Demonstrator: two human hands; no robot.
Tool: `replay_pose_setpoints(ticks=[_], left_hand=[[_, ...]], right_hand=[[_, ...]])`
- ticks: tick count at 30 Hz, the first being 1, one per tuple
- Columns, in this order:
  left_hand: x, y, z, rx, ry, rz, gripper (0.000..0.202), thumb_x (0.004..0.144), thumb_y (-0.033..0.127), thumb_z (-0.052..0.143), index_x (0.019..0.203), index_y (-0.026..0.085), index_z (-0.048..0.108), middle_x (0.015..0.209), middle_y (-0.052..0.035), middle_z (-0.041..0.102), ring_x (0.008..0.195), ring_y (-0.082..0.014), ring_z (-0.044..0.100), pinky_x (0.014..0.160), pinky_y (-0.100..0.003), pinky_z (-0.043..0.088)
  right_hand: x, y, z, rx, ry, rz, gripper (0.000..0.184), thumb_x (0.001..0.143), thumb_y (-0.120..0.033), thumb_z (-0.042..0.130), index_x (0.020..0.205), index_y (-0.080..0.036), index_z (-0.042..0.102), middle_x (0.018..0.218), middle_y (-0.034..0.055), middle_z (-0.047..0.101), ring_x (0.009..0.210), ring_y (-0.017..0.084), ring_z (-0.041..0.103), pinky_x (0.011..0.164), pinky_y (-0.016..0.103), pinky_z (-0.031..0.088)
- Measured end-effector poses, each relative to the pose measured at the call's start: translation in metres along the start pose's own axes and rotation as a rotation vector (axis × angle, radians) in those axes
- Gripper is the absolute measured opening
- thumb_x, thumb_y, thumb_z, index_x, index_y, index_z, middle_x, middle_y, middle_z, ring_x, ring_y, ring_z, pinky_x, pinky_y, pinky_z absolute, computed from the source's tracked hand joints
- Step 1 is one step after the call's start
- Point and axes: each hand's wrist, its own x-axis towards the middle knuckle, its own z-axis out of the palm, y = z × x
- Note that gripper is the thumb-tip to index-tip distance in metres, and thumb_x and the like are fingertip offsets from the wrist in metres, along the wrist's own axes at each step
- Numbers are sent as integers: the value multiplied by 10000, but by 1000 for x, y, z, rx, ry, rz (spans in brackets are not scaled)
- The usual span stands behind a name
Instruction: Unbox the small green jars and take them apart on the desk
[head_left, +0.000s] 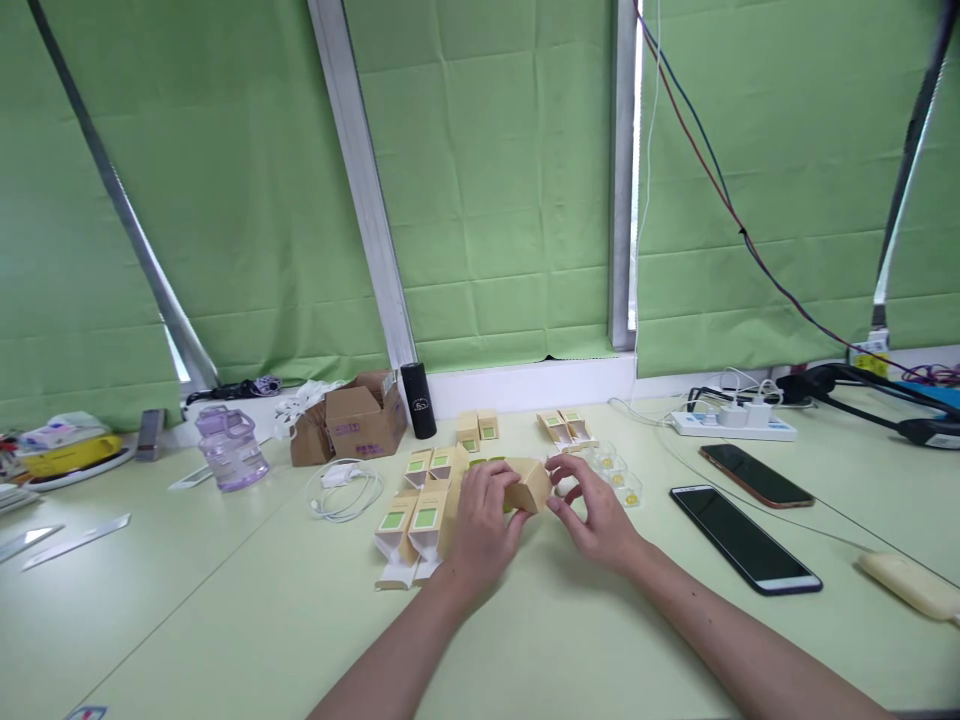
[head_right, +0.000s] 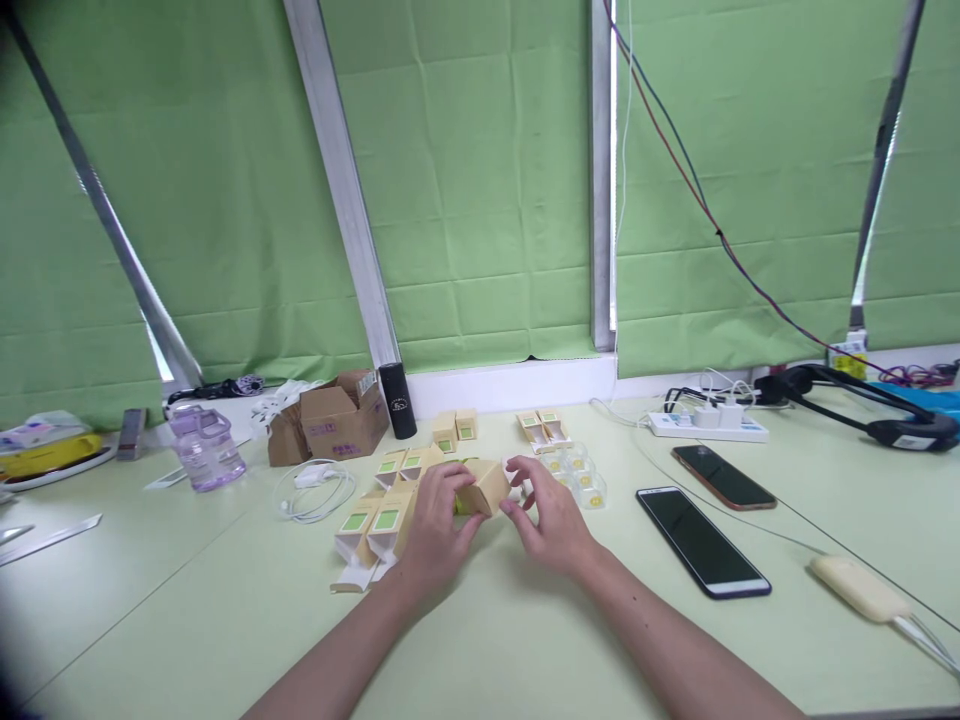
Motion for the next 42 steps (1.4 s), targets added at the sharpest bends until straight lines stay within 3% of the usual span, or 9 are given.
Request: replay_pose_setpoints(ticks=[6, 13, 19, 27, 36, 42], left_hand=[[-2, 0, 1, 135, 84, 175, 340, 891, 69, 593, 1158, 258, 497, 1141, -90, 579, 1072, -259, 561, 926, -464, 496], [-2, 5, 5, 218, 84, 186, 241, 922, 105, 576, 1097, 261, 520, 1086, -81, 585, 1028, -250, 582, 906, -463, 521], [-1, 5, 6, 213, 104, 212, 282, 906, 76, 585, 1115, 250, 511, 1090, -89, 580, 1024, -252, 559, 902, -452, 516], [-3, 4, 8, 200, 66, 178, 295, 888, 61, 581, 1109, 241, 503, 1108, -95, 574, 1047, -266, 563, 908, -465, 516], [-3, 3, 6, 130, 52, 65, 443, 825, 67, 644, 1206, 222, 480, 1171, -129, 578, 1098, -303, 565, 920, -492, 531], [-5, 5, 6, 73, 10, -6, 503, 858, 105, 637, 1313, 212, 451, 1244, -138, 580, 1174, -306, 568, 959, -497, 532]], right_hand=[[-3, -8, 4, 21, -25, -21, 558, 928, -274, 610, 1431, -273, 367, 1288, 131, 587, 1105, 273, 633, 758, 397, 621], [-3, -7, 8, 11, -2, -61, 515, 951, -253, 574, 1422, -262, 367, 1254, 135, 610, 1101, 279, 648, 742, 407, 632], [-4, -4, 9, 23, 0, -58, 501, 965, -248, 563, 1424, -265, 365, 1266, 138, 603, 1112, 281, 649, 755, 418, 636], [-5, -5, 8, 20, -10, -49, 495, 969, -238, 547, 1426, -258, 358, 1244, 137, 621, 1118, 280, 653, 764, 412, 624], [-4, -8, 3, 27, -5, -43, 401, 1029, -269, 440, 1420, -249, 352, 1293, 154, 608, 1146, 274, 656, 805, 403, 617], [-3, -5, 0, 35, 56, -17, 362, 1054, -317, 406, 1407, -255, 360, 1144, 118, 685, 920, 227, 700, 779, 409, 611]])
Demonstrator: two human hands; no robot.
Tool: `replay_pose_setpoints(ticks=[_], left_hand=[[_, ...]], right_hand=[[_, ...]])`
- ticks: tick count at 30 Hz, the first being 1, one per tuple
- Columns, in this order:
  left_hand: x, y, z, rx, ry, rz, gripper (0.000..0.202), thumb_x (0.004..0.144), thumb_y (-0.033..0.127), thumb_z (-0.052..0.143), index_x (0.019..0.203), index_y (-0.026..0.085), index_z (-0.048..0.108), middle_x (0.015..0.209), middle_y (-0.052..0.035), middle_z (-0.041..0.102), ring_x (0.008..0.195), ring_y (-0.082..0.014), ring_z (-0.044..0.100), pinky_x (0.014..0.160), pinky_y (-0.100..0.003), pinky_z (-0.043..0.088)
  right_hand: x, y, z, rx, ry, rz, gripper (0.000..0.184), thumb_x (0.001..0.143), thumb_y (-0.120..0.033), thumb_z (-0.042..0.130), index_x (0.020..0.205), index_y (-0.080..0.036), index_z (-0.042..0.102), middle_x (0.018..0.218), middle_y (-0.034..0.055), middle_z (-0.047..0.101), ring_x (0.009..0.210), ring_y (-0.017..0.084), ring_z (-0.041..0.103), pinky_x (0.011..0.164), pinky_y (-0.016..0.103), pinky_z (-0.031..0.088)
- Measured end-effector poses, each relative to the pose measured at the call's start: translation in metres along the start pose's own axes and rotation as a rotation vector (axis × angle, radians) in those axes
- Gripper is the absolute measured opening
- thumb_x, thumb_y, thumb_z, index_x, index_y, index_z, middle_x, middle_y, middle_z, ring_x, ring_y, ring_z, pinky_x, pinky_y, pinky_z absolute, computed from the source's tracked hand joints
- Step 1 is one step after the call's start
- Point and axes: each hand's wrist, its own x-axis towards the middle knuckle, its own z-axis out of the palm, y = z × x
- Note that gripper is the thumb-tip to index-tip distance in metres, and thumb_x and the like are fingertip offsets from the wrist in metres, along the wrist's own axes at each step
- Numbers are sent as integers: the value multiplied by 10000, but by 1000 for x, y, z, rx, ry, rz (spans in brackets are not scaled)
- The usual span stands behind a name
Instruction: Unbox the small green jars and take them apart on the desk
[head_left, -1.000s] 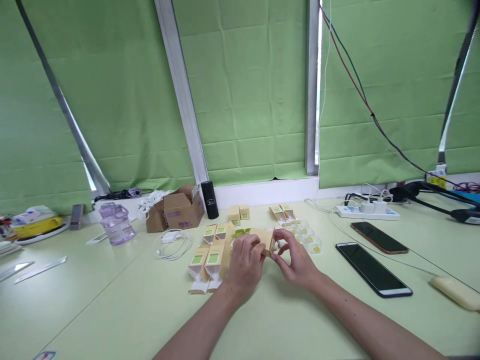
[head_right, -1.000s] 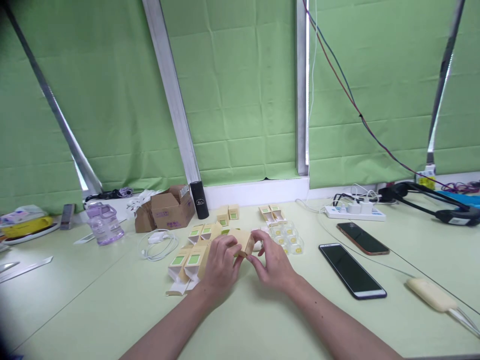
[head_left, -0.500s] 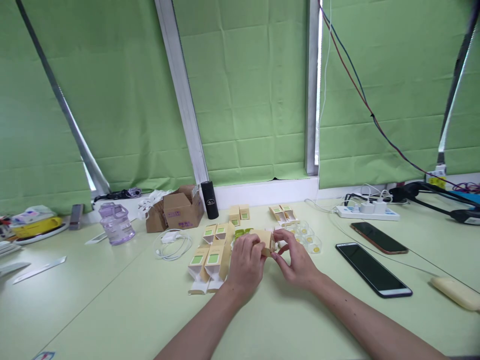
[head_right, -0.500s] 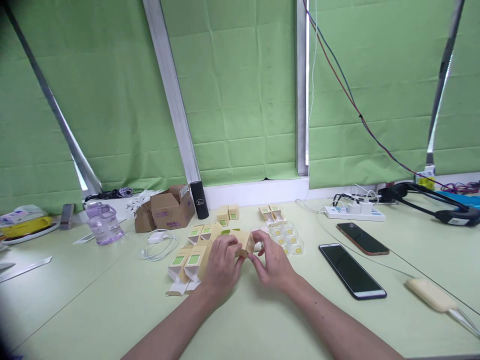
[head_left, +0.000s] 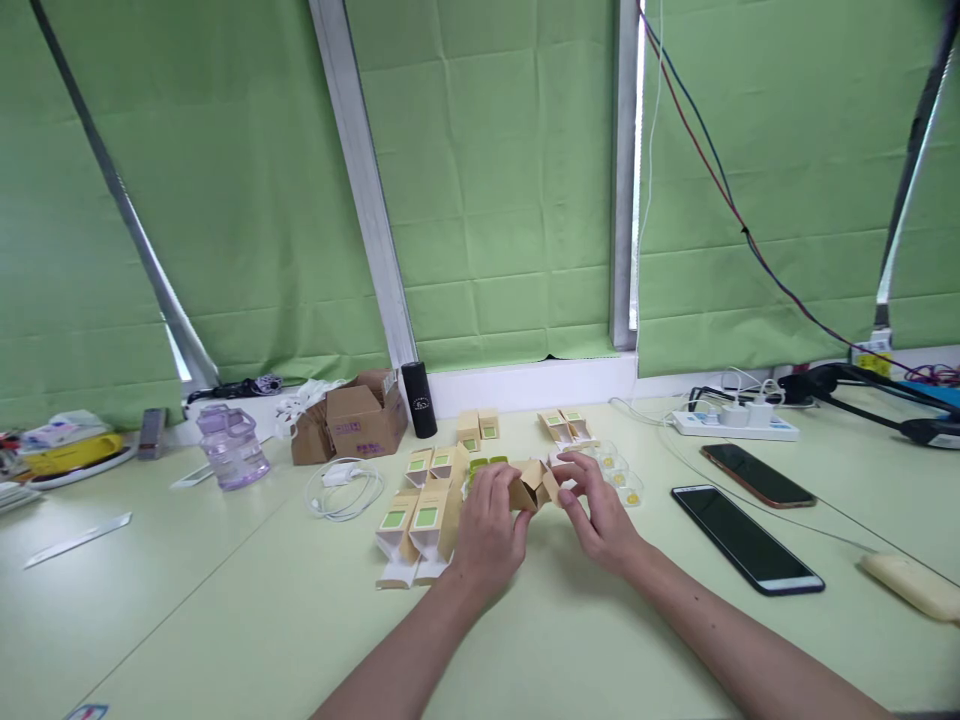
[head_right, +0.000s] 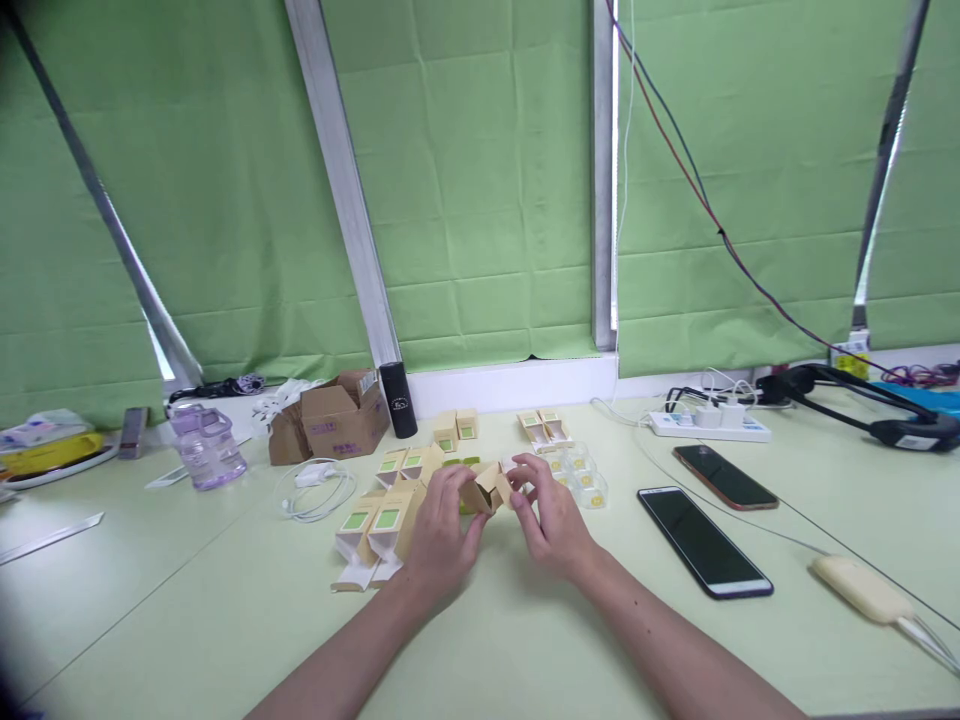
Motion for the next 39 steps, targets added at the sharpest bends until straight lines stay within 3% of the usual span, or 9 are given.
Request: replay_pose_setpoints(ticks=[3, 6, 10, 14, 21, 25, 32, 39], left_hand=[[0, 1, 0, -50, -33, -49, 514, 879, 125, 628, 1345, 219, 431, 1283, -141, 568, 1228, -309, 556, 1000, -510, 516], [-1, 0, 0, -114, -76, -117, 514, 885, 143, 633, 1348, 235, 430, 1311, -136, 554, 1269, -311, 541, 1035, -520, 496], [0, -1, 1, -186, -105, -206, 506, 886, 161, 640, 1338, 252, 431, 1328, -122, 545, 1281, -300, 539, 1052, -510, 483], [0, -1, 1, -238, -119, -254, 522, 876, 148, 634, 1346, 264, 438, 1357, -110, 545, 1305, -292, 530, 1072, -503, 465], [-1, -3, 3, -318, -143, -306, 502, 911, 165, 597, 1372, 277, 433, 1365, -100, 553, 1278, -274, 553, 1042, -479, 489], [-2, -4, 3, -364, -141, -314, 501, 924, 162, 579, 1378, 278, 401, 1370, -102, 534, 1275, -265, 542, 1038, -478, 490], [4, -1, -1, -320, -161, -239, 387, 891, 90, 563, 1236, 258, 515, 1222, -72, 605, 1166, -253, 568, 1011, -459, 488], [4, -1, -2, -303, -204, -224, 581, 919, 91, 538, 1451, 311, 459, 1392, -70, 568, 1323, -259, 477, 1123, -493, 416]], right_hand=[[2, 1, -1, 17, 35, 16, 358, 1049, -318, 433, 1398, -267, 366, 1120, 100, 693, 884, 215, 704, 759, 399, 618], [5, 2, -2, 16, 99, -12, 368, 1031, -300, 481, 1389, -275, 401, 1273, 126, 628, 1073, 245, 676, 793, 408, 634], [10, 2, -4, -43, 189, -141, 414, 1003, -205, 503, 1402, -275, 421, 1383, 145, 557, 1300, 290, 562, 939, 500, 607], [12, 4, -8, -177, 193, -295, 475, 968, -87, 466, 1405, -271, 438, 1387, 150, 570, 1364, 311, 520, 1075, 602, 508], [10, 12, -10, -299, 101, -455, 592, 886, 46, 347, 1379, -238, 509, 1292, 149, 642, 1269, 260, 608, 984, 481, 592], [9, 16, -9, -338, 88, -382, 567, 832, 53, 356, 1285, -217, 563, 1198, 134, 677, 1172, 258, 651, 940, 461, 607], [10, 18, -9, -329, 73, -244, 488, 868, -10, 426, 1283, -234, 550, 1206, 116, 685, 1146, 270, 656, 934, 464, 597], [10, 12, -8, -348, 68, -248, 422, 927, -49, 442, 1288, -234, 555, 1210, 117, 675, 1144, 271, 644, 922, 454, 587]])
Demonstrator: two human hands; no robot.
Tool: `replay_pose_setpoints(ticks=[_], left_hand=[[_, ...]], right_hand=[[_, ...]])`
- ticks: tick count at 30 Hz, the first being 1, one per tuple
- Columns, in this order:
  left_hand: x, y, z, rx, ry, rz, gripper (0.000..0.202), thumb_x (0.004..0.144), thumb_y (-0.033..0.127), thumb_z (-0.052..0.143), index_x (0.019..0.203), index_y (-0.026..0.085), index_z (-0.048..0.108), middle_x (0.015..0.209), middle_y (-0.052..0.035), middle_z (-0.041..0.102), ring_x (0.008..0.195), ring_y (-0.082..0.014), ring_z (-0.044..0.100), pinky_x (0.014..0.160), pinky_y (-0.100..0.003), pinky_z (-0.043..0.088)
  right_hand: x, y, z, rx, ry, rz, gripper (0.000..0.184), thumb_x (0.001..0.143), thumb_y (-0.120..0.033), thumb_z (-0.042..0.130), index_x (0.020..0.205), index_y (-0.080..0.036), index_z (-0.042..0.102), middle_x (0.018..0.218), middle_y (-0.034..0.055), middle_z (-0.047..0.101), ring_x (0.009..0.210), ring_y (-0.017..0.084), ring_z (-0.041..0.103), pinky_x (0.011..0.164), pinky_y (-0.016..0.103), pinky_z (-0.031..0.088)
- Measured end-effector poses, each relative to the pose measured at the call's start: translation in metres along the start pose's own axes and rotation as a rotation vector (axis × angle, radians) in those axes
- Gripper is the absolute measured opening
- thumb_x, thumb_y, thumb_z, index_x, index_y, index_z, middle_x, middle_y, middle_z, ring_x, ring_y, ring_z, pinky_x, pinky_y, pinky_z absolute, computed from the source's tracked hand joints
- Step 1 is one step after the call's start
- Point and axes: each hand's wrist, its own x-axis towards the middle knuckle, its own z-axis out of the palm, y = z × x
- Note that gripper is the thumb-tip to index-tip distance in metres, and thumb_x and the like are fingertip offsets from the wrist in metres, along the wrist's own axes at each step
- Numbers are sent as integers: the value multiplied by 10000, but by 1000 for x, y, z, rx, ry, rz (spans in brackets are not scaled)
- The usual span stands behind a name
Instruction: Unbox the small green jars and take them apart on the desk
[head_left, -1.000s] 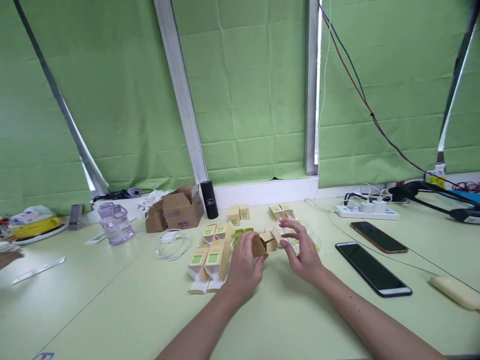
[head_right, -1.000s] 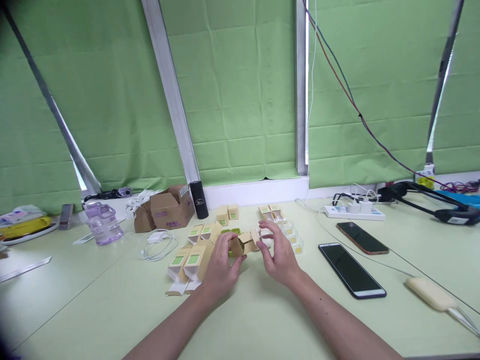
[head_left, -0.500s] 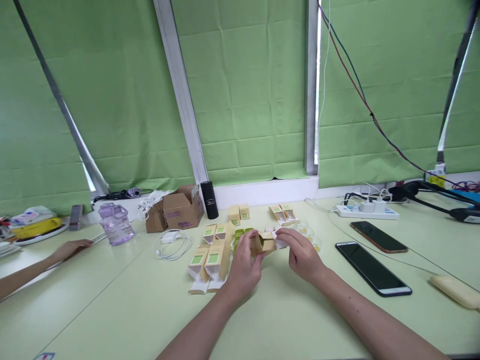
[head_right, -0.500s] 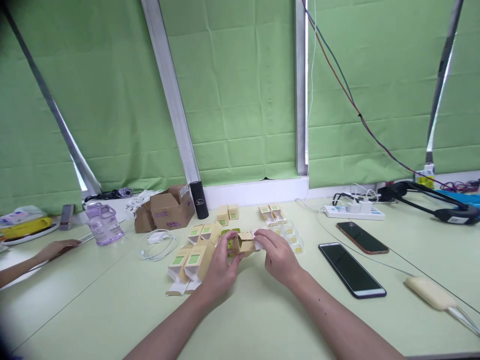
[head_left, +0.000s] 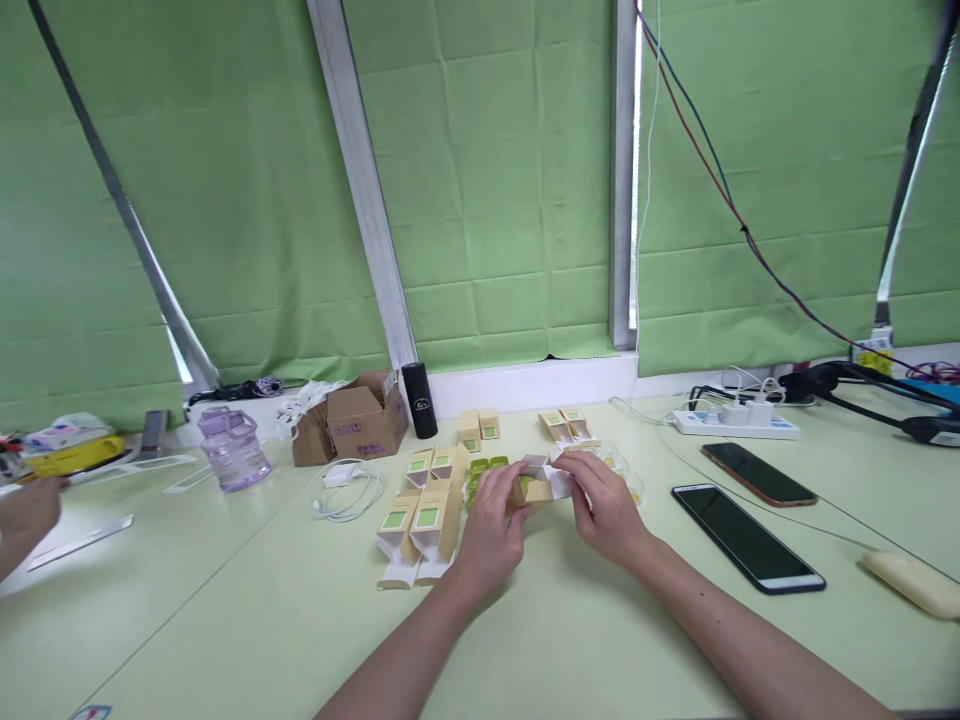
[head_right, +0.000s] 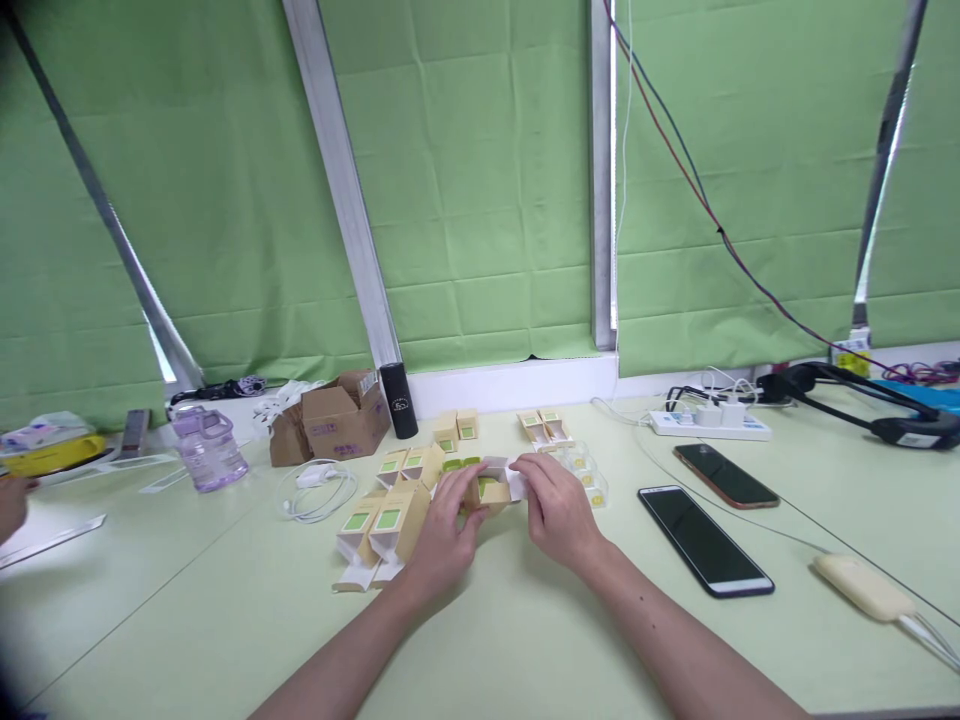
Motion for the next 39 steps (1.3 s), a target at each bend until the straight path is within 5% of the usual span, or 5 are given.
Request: replay_pose_setpoints(ticks=[15, 24, 29, 35, 39], left_hand=[[-2, -8, 6, 2, 21, -39, 625, 888, 89, 549, 1467, 282, 416, 1429, -107, 512, 1383, -282, 457, 1143, -534, 414], [-2, -9, 5, -9, 64, -50, 611, 893, 94, 559, 1450, 296, 411, 1427, -92, 493, 1384, -268, 449, 1149, -515, 405], [-2, -7, 5, -16, 73, -52, 618, 891, 90, 565, 1448, 311, 415, 1421, -88, 495, 1379, -273, 451, 1142, -516, 409], [-2, -8, 4, -16, 94, -40, 620, 876, 82, 567, 1437, 308, 427, 1409, -88, 510, 1365, -274, 463, 1145, -525, 405], [-2, -8, 4, -12, 92, -21, 649, 851, 57, 557, 1441, 298, 431, 1409, -91, 511, 1365, -283, 462, 1145, -534, 406]], right_hand=[[3, -13, 1, -40, -65, -1, 415, 969, -100, 440, 1354, -232, 522, 1243, 135, 647, 1126, 285, 632, 889, 463, 576], [6, -23, -1, 42, -102, 11, 134, 987, -139, 462, 1005, -222, 565, 1067, 100, 647, 972, 252, 606, 803, 408, 506], [5, -22, -4, 89, -120, 13, 161, 1005, -165, 424, 920, -228, 545, 1045, 94, 623, 960, 250, 579, 797, 413, 488], [5, -21, -4, 93, -136, 11, 122, 949, -168, 499, 1031, -236, 558, 1075, 104, 625, 1011, 283, 589, 832, 446, 516], [3, -21, -1, 48, -154, 9, 376, 872, -161, 595, 1237, -230, 532, 1195, 134, 607, 1119, 330, 577, 902, 507, 536]])
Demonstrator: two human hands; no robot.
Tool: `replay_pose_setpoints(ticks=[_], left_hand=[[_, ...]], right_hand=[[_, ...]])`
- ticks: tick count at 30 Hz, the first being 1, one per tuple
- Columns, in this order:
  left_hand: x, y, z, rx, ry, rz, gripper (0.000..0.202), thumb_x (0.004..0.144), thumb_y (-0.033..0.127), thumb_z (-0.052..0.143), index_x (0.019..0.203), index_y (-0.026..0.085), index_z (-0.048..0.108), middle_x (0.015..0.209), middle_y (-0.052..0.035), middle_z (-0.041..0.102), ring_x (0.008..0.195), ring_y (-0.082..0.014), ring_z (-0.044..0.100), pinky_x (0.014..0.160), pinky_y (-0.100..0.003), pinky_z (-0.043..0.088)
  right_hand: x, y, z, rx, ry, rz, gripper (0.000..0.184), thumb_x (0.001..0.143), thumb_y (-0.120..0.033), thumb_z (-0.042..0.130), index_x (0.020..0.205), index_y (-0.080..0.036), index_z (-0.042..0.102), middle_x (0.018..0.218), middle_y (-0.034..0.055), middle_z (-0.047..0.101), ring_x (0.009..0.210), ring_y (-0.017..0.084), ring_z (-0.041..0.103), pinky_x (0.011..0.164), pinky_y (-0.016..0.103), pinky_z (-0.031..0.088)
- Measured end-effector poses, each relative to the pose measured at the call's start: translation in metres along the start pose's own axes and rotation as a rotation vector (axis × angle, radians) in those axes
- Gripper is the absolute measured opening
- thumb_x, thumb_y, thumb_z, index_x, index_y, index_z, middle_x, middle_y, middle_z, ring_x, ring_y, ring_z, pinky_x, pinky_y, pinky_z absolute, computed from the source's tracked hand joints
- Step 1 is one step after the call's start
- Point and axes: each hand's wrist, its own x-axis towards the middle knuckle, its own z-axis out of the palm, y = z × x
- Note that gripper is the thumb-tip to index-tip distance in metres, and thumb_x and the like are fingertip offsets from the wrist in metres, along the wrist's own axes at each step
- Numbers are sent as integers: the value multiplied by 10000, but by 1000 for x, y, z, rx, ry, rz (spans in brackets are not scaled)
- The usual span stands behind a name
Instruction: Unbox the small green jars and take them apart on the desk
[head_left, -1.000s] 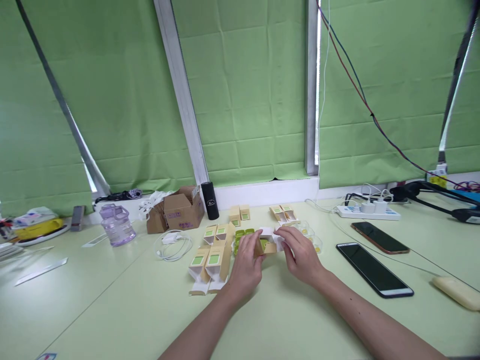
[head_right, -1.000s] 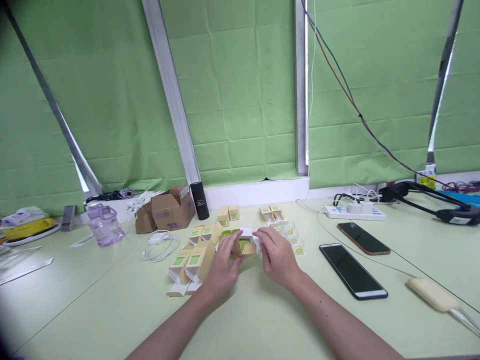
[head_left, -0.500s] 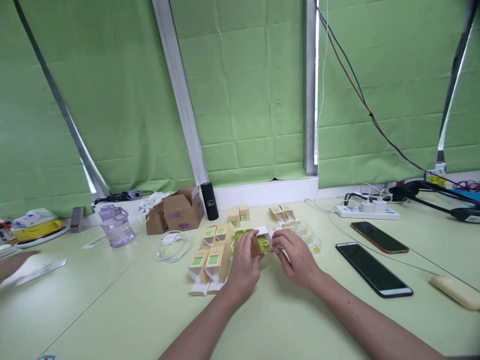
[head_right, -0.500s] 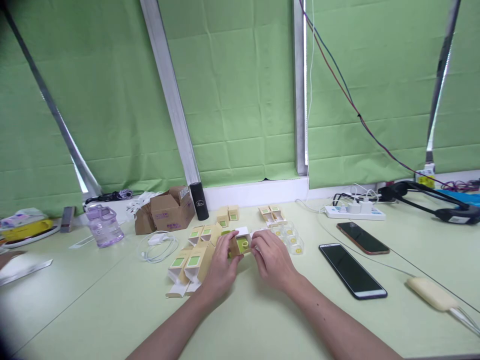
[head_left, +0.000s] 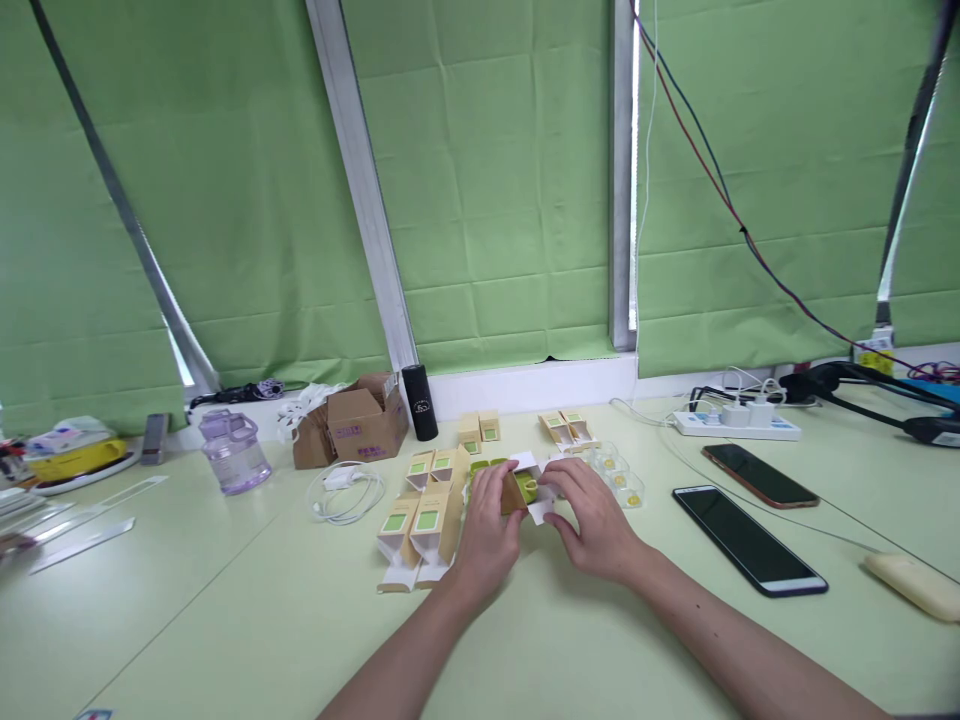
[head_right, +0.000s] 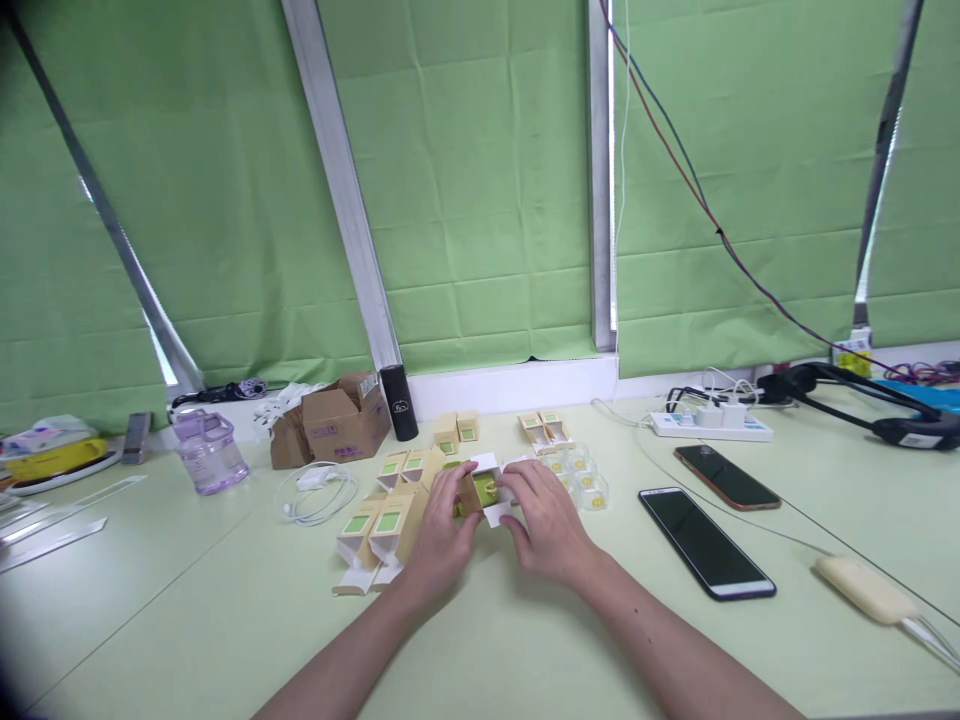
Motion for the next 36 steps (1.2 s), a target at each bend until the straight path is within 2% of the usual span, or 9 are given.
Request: replay_pose_setpoints(ticks=[3, 7, 9, 12, 16, 20, 23, 30, 36], left_hand=[[-1, 2, -1, 12, -30, 12, 652, 850, 44, 547, 1437, 304, 432, 1405, -83, 514, 1368, -277, 453, 1138, -515, 421], [-1, 5, -3, 52, -46, 55, 634, 861, 42, 547, 1427, 303, 432, 1387, -80, 528, 1356, -270, 458, 1134, -506, 430], [-1, 5, -3, 73, -42, 75, 617, 872, 53, 553, 1425, 299, 433, 1381, -86, 536, 1344, -276, 469, 1126, -518, 437], [-1, 5, -3, 99, -41, 108, 605, 884, 74, 571, 1430, 296, 435, 1369, -97, 551, 1333, -295, 484, 1106, -545, 452], [-1, 6, -2, 135, -55, 173, 630, 887, 76, 584, 1453, 299, 421, 1353, -106, 571, 1308, -309, 506, 1081, -569, 473], [-2, 8, -1, 170, -84, 218, 669, 872, 29, 566, 1464, 297, 410, 1349, -101, 580, 1291, -299, 514, 1066, -545, 498], [-2, 9, -1, 190, -90, 228, 676, 863, 14, 566, 1460, 291, 409, 1348, -98, 578, 1295, -296, 506, 1065, -532, 503], [-1, 10, -1, 204, -63, 212, 621, 890, 49, 580, 1445, 279, 420, 1326, -109, 584, 1280, -305, 511, 1035, -538, 517], [0, 8, -2, 201, -44, 196, 625, 883, 51, 585, 1445, 274, 427, 1331, -107, 585, 1290, -302, 505, 1057, -538, 497]], right_hand=[[-1, 0, 3, -9, -14, 27, 531, 844, -142, 619, 1350, -228, 480, 1268, 154, 568, 1182, 347, 555, 947, 539, 546], [-3, 0, 5, 44, -10, 60, 566, 834, -118, 617, 1367, -241, 472, 1289, 161, 534, 1220, 349, 546, 951, 537, 574], [-3, -1, 4, 94, -13, 77, 549, 839, -106, 600, 1356, -250, 486, 1294, 154, 525, 1196, 333, 568, 935, 517, 589], [-2, 0, 5, 178, -7, 122, 460, 877, -110, 567, 1313, -250, 525, 1261, 139, 530, 1005, 265, 632, 836, 446, 617], [-2, 2, 11, 201, 61, 162, 265, 946, -154, 532, 1188, -230, 608, 1097, 103, 553, 786, 196, 608, 697, 374, 600], [-1, 3, 17, 165, 86, 191, 128, 955, -176, 543, 1015, -220, 648, 968, 69, 529, 796, 204, 595, 660, 358, 574], [-1, 3, 20, 166, 80, 235, 97, 957, -181, 545, 932, -214, 632, 934, 56, 521, 782, 200, 589, 648, 355, 560], [-1, 6, 20, 269, 103, 312, 111, 966, -238, 562, 860, -214, 585, 914, 52, 542, 725, 182, 571, 602, 332, 543], [2, 5, 15, 411, 169, 335, 204, 1002, -364, 535, 855, -227, 571, 952, 70, 598, 828, 201, 611, 639, 313, 580]])
